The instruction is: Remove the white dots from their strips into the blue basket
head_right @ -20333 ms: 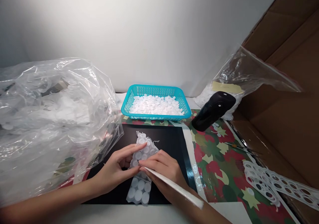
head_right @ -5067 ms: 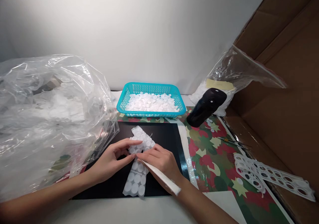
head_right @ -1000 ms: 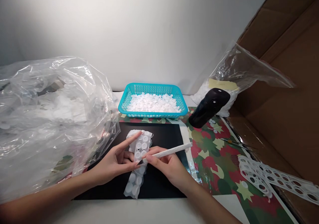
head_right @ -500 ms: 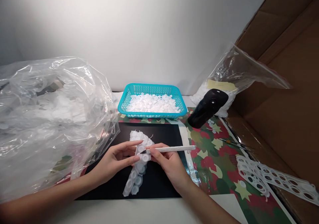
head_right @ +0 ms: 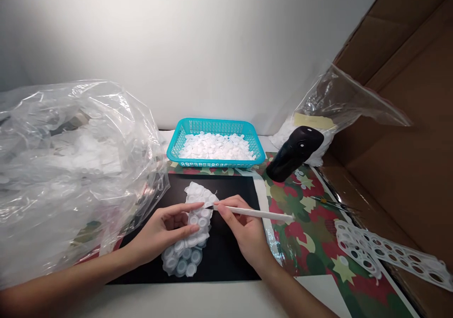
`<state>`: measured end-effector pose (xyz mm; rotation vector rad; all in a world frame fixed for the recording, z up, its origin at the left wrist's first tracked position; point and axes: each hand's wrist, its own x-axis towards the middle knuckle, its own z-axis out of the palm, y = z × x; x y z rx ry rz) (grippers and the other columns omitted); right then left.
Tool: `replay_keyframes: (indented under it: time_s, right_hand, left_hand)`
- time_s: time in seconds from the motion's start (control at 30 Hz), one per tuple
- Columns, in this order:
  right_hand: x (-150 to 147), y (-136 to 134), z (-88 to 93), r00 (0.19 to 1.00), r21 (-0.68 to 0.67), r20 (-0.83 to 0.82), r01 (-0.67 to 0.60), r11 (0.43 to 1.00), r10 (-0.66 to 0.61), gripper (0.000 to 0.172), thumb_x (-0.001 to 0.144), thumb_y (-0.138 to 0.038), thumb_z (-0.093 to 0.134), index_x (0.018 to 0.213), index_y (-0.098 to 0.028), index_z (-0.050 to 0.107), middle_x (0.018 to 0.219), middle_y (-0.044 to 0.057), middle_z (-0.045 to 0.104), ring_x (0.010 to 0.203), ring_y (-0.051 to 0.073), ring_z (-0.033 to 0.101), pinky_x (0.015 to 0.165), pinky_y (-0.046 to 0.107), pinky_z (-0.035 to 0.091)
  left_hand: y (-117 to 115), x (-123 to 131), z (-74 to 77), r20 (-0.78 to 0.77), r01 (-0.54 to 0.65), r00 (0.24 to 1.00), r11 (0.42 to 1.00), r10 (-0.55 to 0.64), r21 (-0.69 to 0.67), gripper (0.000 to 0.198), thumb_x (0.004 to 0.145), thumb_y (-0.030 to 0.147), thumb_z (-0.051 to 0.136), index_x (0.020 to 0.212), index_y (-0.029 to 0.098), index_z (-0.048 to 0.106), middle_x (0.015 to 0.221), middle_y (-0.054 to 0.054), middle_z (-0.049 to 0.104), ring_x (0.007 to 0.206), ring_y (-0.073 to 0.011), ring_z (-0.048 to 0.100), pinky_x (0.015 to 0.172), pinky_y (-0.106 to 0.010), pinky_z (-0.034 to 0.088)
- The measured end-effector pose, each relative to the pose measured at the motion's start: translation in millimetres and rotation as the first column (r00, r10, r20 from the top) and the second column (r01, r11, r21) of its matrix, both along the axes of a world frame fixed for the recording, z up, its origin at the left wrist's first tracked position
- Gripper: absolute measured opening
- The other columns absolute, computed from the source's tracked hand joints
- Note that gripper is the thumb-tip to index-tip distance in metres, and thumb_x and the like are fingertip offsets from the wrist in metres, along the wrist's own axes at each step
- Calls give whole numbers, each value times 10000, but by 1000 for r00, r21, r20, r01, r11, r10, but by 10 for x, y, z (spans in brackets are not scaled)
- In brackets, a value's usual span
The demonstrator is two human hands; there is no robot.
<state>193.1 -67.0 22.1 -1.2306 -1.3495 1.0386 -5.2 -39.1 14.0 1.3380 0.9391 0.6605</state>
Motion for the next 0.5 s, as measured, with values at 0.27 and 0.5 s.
replay_keyframes:
  time_s: [0.27, 0.5]
  right_hand:
    - [-25, -77, 27, 955, 241, 271, -189, 952, 121, 208, 850, -167, 572, 988, -276, 685, 853, 17, 649, 795, 154, 589, 703, 267, 454]
    - [-68, -88, 7, 923, 275, 371, -213, 938, 101, 219, 862, -173, 547, 1014, -260, 678, 836, 46, 640, 757, 172, 591, 705, 306, 467]
  left_hand:
    - [-10, 12, 18, 31, 31, 999, 999, -32, 22, 457, 756, 275, 661, 1194, 173, 576, 590, 54, 467, 501, -51, 374, 447, -170, 299]
    - [-9, 20, 27, 53, 35, 998, 996, -39, 77, 408, 749, 262, 663, 1137, 149, 613, 825, -31, 577, 581, -67, 454, 488, -178, 382]
